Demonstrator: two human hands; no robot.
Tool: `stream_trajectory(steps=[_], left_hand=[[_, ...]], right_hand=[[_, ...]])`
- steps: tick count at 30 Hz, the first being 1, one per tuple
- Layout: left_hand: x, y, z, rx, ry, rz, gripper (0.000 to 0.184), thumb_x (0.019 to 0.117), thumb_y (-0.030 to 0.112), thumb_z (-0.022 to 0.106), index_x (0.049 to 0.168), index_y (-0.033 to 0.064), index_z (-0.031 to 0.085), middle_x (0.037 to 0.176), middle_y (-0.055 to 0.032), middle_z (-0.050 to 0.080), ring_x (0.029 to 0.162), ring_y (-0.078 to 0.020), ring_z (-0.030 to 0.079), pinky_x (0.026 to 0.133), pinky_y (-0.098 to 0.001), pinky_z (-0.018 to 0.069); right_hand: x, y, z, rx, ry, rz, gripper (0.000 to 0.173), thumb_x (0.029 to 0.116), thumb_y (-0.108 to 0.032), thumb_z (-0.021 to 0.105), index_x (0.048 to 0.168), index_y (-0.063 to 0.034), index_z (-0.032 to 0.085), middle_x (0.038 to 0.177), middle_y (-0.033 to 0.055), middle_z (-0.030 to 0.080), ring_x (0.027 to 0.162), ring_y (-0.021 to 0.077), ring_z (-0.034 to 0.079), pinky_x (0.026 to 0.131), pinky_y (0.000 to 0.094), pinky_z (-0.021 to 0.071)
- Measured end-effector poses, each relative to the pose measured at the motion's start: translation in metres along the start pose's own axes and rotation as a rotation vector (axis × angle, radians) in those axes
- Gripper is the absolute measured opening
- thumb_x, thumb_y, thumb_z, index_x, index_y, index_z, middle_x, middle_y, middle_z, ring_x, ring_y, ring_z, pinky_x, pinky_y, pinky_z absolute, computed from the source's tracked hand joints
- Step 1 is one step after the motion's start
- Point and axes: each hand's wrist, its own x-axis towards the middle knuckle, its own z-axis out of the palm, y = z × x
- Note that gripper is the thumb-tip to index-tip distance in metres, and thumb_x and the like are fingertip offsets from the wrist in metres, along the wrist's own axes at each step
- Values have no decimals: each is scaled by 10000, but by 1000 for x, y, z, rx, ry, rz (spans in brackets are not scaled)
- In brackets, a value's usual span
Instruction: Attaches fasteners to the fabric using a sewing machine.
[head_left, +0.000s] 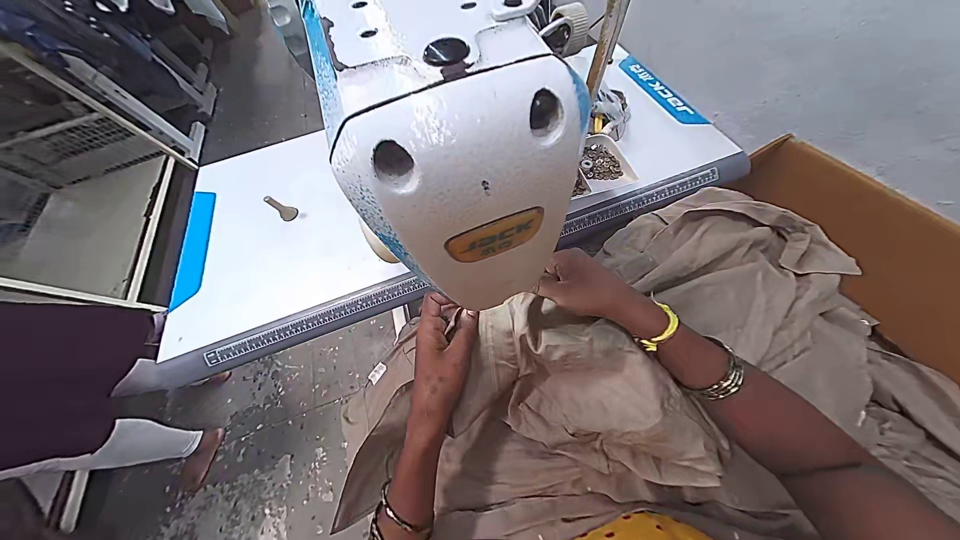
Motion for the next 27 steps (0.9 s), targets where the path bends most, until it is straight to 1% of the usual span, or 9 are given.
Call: stream_trajectory(steps=[3, 9, 11, 13, 16, 19, 23, 25, 27], left_hand=[[2, 1, 6, 49, 36, -8, 214, 976, 53, 577, 1162, -48, 546, 1064, -76, 631, 951, -24, 636, 827, -160, 540], [1, -5, 9, 43, 56, 10, 269, 979, 67, 573, 1202, -73, 517, 1050, -67, 638, 937, -11, 646, 827, -152, 542], [0, -7, 10, 48, 70, 2, 255, 982, 79, 568, 1187, -64, 517, 1047, -70, 633, 918, -13, 645, 807, -149, 543], [0, -7, 11, 48, 73, -8, 242, 985, 81, 560, 1181, -55, 516, 1045, -69, 631, 922, -10, 642, 812, -147, 540], [-1, -7, 13, 28, 93, -20, 261, 985, 66, 553, 1206, -63, 500, 1062, -73, 619, 933, -10, 637, 817, -145, 535], [-1, -8, 12, 38, 99, -34, 281, 986, 74, 552, 1222, -66, 490, 1056, -74, 629, 910, -13, 645, 791, -150, 543], [-2, -8, 11, 57, 99, -16, 294, 982, 85, 561, 1222, -71, 493, 1065, -67, 630, 920, 7, 639, 804, -137, 536], [-2, -10, 10, 42, 101, 2, 284, 976, 88, 563, 1207, -66, 504, 1070, -60, 619, 952, 1, 632, 835, -143, 531], [-3, -13, 8, 17, 100, 14, 292, 973, 92, 575, 1205, -70, 508, 1078, -64, 613, 981, -17, 629, 866, -157, 532]], right_hand=[[5, 3, -2, -1, 29, -12, 381, 1018, -268, 628, 672, -130, 550, 566, -57, 439, 526, 57, 424, 533, 289, 348], [9, 9, -3, -91, 39, -32, 367, 1013, -322, 638, 718, -109, 594, 616, -18, 486, 581, 110, 483, 568, 354, 389], [14, 22, -15, -253, 120, -87, 334, 1011, -323, 647, 806, -62, 690, 721, 62, 602, 682, 205, 585, 637, 444, 466], [23, 45, -30, -451, 364, -171, 258, 1010, -253, 639, 946, -36, 762, 910, 150, 708, 845, 334, 698, 719, 555, 552], [42, 70, -42, -580, 612, -216, 173, 1004, -138, 638, 1063, -38, 766, 1016, 191, 689, 954, 380, 686, 756, 531, 558], [64, 80, -37, -674, 556, -296, 202, 986, -147, 657, 1122, -36, 757, 1090, 190, 675, 1036, 374, 659, 813, 492, 570], [81, 84, -30, -789, 507, -289, 179, 993, -106, 635, 1110, 7, 709, 1086, 207, 637, 1049, 397, 625, 836, 494, 533], [78, 88, -29, -769, 562, -345, 128, 970, -17, 613, 1035, 23, 716, 1073, 216, 658, 1049, 411, 641, 842, 507, 547], [71, 89, -30, -685, 624, -420, 105, 958, -18, 618, 967, 33, 709, 1048, 226, 671, 1014, 422, 655, 827, 519, 555]])
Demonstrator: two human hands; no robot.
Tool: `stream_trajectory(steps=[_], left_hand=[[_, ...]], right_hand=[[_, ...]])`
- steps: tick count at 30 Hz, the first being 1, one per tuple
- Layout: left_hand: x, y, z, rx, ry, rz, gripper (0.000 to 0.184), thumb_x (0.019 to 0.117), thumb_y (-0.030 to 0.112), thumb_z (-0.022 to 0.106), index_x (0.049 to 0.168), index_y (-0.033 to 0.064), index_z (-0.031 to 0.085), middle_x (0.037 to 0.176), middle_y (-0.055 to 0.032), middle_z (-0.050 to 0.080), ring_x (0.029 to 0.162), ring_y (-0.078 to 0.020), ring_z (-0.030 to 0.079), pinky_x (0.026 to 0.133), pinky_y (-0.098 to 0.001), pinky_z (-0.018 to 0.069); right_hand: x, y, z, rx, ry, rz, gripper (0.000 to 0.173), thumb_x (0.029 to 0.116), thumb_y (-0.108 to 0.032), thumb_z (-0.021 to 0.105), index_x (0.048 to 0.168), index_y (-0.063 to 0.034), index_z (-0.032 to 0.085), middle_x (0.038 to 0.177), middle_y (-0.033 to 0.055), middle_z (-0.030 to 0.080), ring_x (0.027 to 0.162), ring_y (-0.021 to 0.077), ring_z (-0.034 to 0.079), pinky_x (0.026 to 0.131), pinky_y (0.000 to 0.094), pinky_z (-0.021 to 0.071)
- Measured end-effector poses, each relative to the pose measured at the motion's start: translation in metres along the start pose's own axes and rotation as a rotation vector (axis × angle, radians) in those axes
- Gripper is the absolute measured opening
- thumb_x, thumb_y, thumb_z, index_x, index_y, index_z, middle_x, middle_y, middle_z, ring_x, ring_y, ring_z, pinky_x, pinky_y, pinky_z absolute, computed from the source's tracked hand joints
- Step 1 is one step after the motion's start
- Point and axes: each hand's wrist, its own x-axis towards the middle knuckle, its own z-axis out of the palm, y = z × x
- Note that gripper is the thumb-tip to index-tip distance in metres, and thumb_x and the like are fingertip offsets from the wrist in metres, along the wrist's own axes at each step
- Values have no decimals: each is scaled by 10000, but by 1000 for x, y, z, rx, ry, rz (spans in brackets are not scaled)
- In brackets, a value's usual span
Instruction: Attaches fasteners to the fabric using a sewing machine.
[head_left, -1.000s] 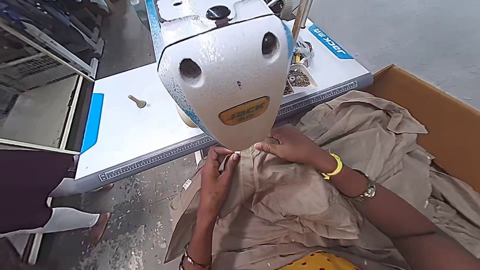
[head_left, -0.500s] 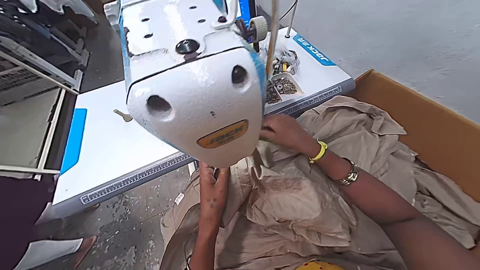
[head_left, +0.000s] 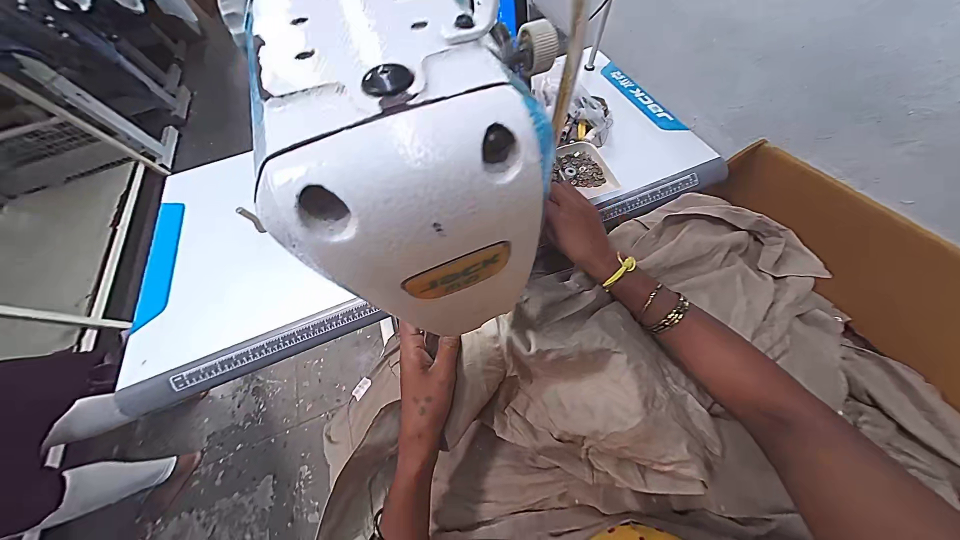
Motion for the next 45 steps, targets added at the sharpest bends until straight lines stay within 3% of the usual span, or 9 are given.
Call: stream_trajectory(steps=[7, 11, 15, 21, 26, 29, 36, 41, 45], left_hand=[[3, -2, -1, -8, -2, -94, 266, 963, 123, 607, 1169, -26, 532, 991, -17, 627, 879, 5, 638, 796, -153, 545], [1, 1, -3, 184, 2, -48, 165, 972, 169, 613, 911, 30, 678, 717, 73, 636, 657, 52, 606, 640, -137, 518], [-37, 12, -15, 507, -199, 525, 337, 934, 249, 630, 675, 45, 561, 521, -40, 501, 471, -76, 512, 455, -225, 412], [-53, -1, -15, 415, -360, 518, 302, 913, 250, 638, 694, 64, 544, 520, -26, 485, 463, -49, 481, 447, -183, 378], [-51, 14, -19, 291, -330, 516, 337, 1012, 315, 614, 793, 61, 575, 604, -18, 553, 549, -7, 539, 523, -141, 438], [-38, 19, -56, 327, -204, 424, 315, 1016, 386, 615, 928, 85, 655, 794, 38, 691, 739, 71, 634, 691, -113, 527], [-14, -12, -115, 663, 26, 206, 368, 952, 398, 646, 901, 39, 708, 750, 33, 671, 653, 92, 563, 620, -133, 448], [-17, -11, -107, 661, 65, 184, 357, 966, 384, 636, 914, 38, 709, 731, 46, 660, 636, 108, 548, 603, -115, 438], [-3, 5, -92, 712, 53, 260, 358, 982, 371, 622, 921, 32, 718, 747, -19, 688, 646, 44, 588, 604, -164, 448]], right_hand=[[-6, -14, -36, 442, 57, 266, 129, 964, -83, 651, 1053, -23, 721, 904, 101, 715, 710, 159, 652, 667, 336, 545], [-2, -41, -65, 693, -97, 347, 146, 938, -52, 695, 1082, -79, 698, 883, 17, 697, 705, 50, 630, 649, 235, 533], [-7, -79, -70, 469, 19, -52, 74, 876, -62, 726, 920, -3, 727, 869, 93, 720, 766, 169, 698, 688, 343, 579], [-24, -114, -53, 93, 166, -621, 180, 949, -39, 579, 840, -89, 712, 730, 43, 676, 724, 206, 659, 613, 312, 489], [-27, -109, -58, 286, 75, -549, 188, 1000, -161, 594, 880, -90, 720, 799, 50, 711, 801, 179, 687, 697, 278, 528], [-38, -111, -72, 667, -303, -272, 294, 1053, -315, 547, 996, -61, 685, 873, 51, 689, 859, 150, 635, 805, 328, 467], [-13, -109, -60, 722, -481, 292, 271, 907, -285, 777, 952, -67, 622, 745, 6, 599, 695, 101, 576, 646, 320, 459], [-13, -95, -57, 866, -504, 268, 188, 928, -206, 749, 975, -110, 595, 669, -85, 562, 587, -30, 522, 567, 158, 445], [-18, -78, -66, 710, -468, 295, 144, 968, -153, 689, 1033, -103, 570, 616, -75, 475, 513, 12, 447, 503, 204, 381]])
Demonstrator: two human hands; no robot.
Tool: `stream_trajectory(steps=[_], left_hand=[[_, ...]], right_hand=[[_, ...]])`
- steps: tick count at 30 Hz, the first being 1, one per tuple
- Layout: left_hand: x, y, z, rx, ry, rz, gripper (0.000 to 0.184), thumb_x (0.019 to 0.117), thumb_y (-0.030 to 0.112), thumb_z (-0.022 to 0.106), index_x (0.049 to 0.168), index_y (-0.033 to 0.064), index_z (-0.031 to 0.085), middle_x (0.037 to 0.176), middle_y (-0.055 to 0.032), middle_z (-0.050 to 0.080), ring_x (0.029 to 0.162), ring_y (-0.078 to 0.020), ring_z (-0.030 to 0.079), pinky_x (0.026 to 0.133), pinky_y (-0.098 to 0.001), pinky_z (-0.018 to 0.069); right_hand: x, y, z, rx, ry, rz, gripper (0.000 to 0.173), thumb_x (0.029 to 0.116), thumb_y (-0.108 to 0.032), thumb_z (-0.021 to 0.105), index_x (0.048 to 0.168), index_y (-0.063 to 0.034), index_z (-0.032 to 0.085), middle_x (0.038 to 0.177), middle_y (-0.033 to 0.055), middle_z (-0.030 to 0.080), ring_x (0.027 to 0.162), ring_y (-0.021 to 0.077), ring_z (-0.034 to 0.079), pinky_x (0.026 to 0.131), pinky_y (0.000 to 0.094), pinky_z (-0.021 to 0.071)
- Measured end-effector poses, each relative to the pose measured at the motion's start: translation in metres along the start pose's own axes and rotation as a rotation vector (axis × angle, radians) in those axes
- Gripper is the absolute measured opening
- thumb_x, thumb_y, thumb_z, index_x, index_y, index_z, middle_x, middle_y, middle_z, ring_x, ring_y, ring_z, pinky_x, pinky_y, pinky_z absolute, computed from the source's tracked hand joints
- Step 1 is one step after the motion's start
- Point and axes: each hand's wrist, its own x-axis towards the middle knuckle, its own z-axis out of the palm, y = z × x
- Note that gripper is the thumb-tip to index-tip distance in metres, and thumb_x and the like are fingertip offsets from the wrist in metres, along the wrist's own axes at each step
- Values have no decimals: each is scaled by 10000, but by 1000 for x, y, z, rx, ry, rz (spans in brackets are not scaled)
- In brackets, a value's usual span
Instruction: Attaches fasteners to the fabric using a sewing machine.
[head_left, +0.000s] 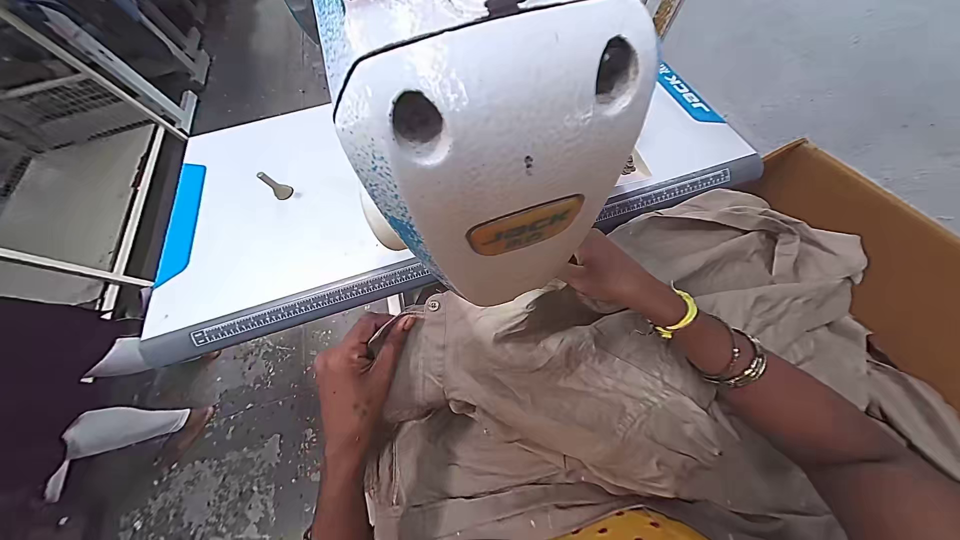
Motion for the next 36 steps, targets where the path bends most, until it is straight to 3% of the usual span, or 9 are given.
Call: stream_trajectory(steps=[3, 7, 11, 13, 17, 20, 29, 33, 36], left_hand=[[10, 0, 6, 63, -8, 64, 414, 992, 426, 596, 907, 37, 712, 692, -27, 659, 583, 2, 564, 556, -204, 427], [7, -2, 17, 284, -17, 155, 501, 1018, 442, 523, 875, -11, 681, 607, -143, 591, 515, -312, 593, 481, -489, 436], [7, 13, 34, 253, -43, 261, 362, 998, 241, 532, 1120, -55, 701, 1166, -287, 672, 1129, -508, 622, 961, -624, 478], [8, 30, 40, 93, -96, 201, 428, 1042, 244, 442, 1217, -87, 650, 1274, -274, 641, 1246, -401, 595, 1071, -512, 449], [16, 45, 49, -166, -290, -120, 525, 1059, 388, 361, 1288, -28, 587, 1112, -134, 679, 1059, -124, 642, 958, -347, 509], [14, 49, 56, -165, -330, -222, 521, 1057, 379, 390, 1328, -35, 555, 1128, -166, 681, 1065, -208, 657, 961, -451, 512], [8, 50, 69, -253, -241, -215, 529, 1052, 323, 383, 1395, -64, 493, 1245, -181, 642, 1155, -129, 614, 1025, -317, 476], [11, 50, 71, -272, -226, -244, 496, 1038, 302, 421, 1364, -66, 492, 1175, -158, 653, 1094, -135, 628, 969, -336, 506], [11, 54, 69, -193, -194, -229, 389, 1043, 299, 444, 1160, -38, 598, 949, -105, 651, 869, -146, 635, 803, -362, 528]], right_hand=[[-5, 4, 1, -120, 103, -17, 146, 962, -144, 681, 1044, -89, 574, 646, -36, 506, 536, 79, 485, 519, 287, 417], [0, 19, -13, -374, 27, -33, 156, 991, -208, 671, 1033, -58, 672, 711, 63, 625, 655, 239, 625, 618, 473, 503], [20, 53, -45, -638, 332, -57, 174, 1015, -164, 621, 1043, -53, 751, 972, 170, 708, 936, 368, 698, 762, 551, 549], [33, 62, -47, -690, 402, -86, 173, 1004, -154, 635, 1081, -53, 753, 1052, 183, 700, 1021, 376, 683, 818, 534, 561], [51, 75, -28, -801, 384, -146, 226, 958, -188, 709, 1092, -9, 739, 1112, 203, 667, 1055, 393, 650, 798, 501, 563], [52, 82, -18, -802, 449, -164, 125, 951, -81, 670, 1041, -36, 745, 1064, 188, 666, 1002, 380, 659, 725, 466, 569], [50, 88, -22, -783, 443, -204, 109, 943, -75, 691, 1027, -70, 759, 1028, 159, 666, 969, 361, 651, 716, 455, 564], [48, 88, -31, -519, 473, -199, 130, 942, -144, 723, 1002, -29, 738, 1045, 180, 686, 992, 367, 676, 790, 517, 571], [41, 65, -39, -250, 422, -94, 121, 978, -125, 690, 1034, -18, 701, 893, 128, 704, 769, 251, 682, 717, 453, 563]])
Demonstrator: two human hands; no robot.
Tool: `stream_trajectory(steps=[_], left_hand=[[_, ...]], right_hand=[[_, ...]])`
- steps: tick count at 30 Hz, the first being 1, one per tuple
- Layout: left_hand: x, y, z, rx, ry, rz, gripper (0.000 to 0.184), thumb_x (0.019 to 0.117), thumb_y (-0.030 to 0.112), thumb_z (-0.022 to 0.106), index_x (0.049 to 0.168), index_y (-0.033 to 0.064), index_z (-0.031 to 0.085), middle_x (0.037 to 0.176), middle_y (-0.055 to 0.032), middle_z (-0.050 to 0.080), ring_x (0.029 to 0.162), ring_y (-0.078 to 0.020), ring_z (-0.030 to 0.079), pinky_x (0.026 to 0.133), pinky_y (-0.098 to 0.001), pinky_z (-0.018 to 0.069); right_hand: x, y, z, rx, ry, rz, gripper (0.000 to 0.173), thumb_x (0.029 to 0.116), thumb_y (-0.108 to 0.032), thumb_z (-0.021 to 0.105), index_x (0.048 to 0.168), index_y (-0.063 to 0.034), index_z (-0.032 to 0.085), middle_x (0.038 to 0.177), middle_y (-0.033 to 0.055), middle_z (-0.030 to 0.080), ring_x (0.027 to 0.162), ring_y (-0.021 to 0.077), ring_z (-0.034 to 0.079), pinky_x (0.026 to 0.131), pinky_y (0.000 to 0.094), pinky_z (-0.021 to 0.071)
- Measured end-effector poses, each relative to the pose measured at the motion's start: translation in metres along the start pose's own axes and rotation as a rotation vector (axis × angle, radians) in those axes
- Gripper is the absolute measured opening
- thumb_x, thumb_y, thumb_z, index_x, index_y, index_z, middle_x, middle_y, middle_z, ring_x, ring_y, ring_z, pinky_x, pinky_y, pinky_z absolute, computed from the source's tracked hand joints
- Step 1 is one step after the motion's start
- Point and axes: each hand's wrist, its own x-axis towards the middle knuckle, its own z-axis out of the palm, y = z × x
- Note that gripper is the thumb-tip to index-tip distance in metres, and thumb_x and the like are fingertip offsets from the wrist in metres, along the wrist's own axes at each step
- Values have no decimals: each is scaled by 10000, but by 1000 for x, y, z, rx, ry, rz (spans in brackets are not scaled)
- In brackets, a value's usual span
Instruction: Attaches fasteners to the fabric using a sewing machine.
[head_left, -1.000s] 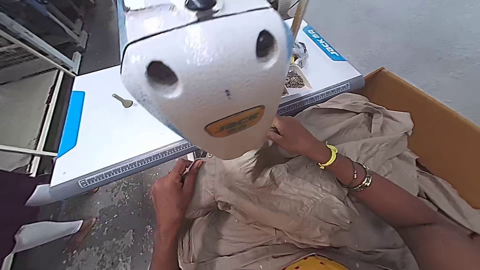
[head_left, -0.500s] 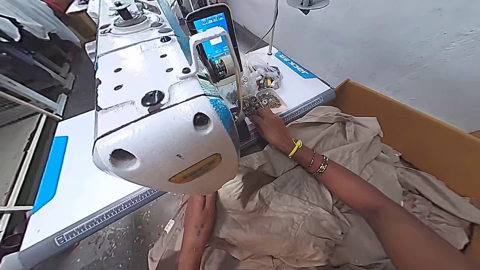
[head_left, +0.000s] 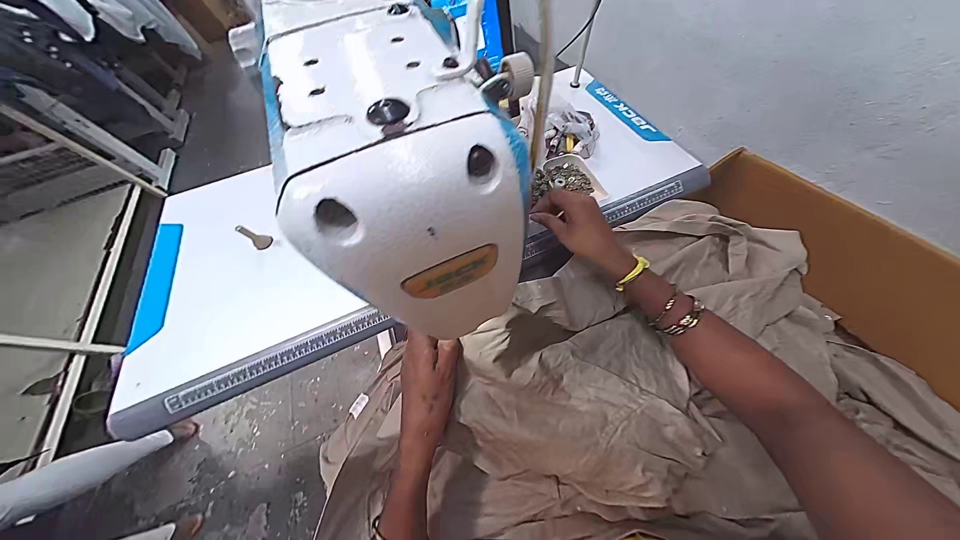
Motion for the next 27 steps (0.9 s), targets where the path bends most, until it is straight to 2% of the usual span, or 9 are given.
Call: stream_trajectory(steps=[2, 4, 7, 11, 15, 18, 20, 23, 27], left_hand=[[-11, 1, -4, 115, 43, 162, 364, 1021, 295, 485, 830, 20, 628, 626, -34, 543, 565, -142, 556, 536, -354, 464], [-28, -1, -11, 129, 9, 417, 429, 1008, 322, 502, 683, 60, 600, 508, -20, 486, 437, -128, 506, 416, -320, 417], [-52, -9, -15, 15, -61, 476, 424, 1021, 375, 524, 698, 103, 566, 531, 19, 458, 463, -32, 443, 442, -199, 361], [-54, -10, -9, -73, -91, 422, 367, 1030, 372, 538, 895, 81, 716, 676, 15, 643, 590, 18, 566, 554, -152, 467], [-54, 7, -7, -86, -25, 447, 331, 1047, 299, 536, 1022, 44, 746, 836, -28, 728, 720, 0, 643, 681, -161, 524], [-45, 0, -27, -90, 133, 387, 310, 1033, 268, 581, 949, 9, 729, 862, -35, 741, 795, 39, 669, 750, -135, 543], [-32, -24, -50, 65, 225, 324, 346, 1021, 296, 591, 939, -6, 738, 846, -59, 741, 758, 24, 663, 713, -156, 531], [-24, -61, -70, 267, 283, 214, 391, 1005, 350, 582, 942, -2, 738, 772, -106, 713, 629, -65, 623, 601, -267, 476], [-32, -82, -80, 302, 279, 160, 407, 996, 368, 575, 918, 0, 729, 701, -73, 667, 553, -31, 533, 547, -238, 424]], right_hand=[[4, -19, -11, 140, -142, 129, 104, 985, -96, 664, 1070, -43, 692, 845, 48, 697, 711, 114, 658, 707, 328, 564], [-1, -45, -20, 164, -223, 83, 126, 970, -73, 663, 1084, -46, 710, 881, 20, 708, 759, 63, 660, 745, 276, 559], [-36, -77, -3, -6, -36, -425, 86, 898, -86, 709, 902, -1, 709, 808, 101, 698, 714, 182, 685, 646, 338, 568], [-49, -95, 26, -285, 43, -975, 174, 974, -64, 574, 836, -88, 679, 704, 57, 656, 709, 206, 667, 608, 311, 503], [-55, -99, 24, -18, -140, -702, 216, 990, -185, 590, 853, -76, 717, 746, 37, 677, 756, 153, 661, 657, 265, 503], [-67, -97, 11, 288, -452, -472, 300, 1055, -336, 554, 1000, -44, 595, 811, 61, 626, 781, 153, 609, 798, 334, 470], [-67, -89, 10, 239, -390, -312, 262, 1010, -297, 616, 997, -37, 639, 770, 46, 637, 723, 154, 607, 724, 368, 480], [-55, -88, 18, 218, -374, -55, 268, 930, -342, 718, 956, -98, 609, 705, -46, 566, 643, 29, 546, 596, 231, 437], [-45, -113, 25, 226, -435, 216, 299, 863, -299, 820, 934, -72, 637, 716, -5, 555, 665, 99, 517, 624, 326, 420]])
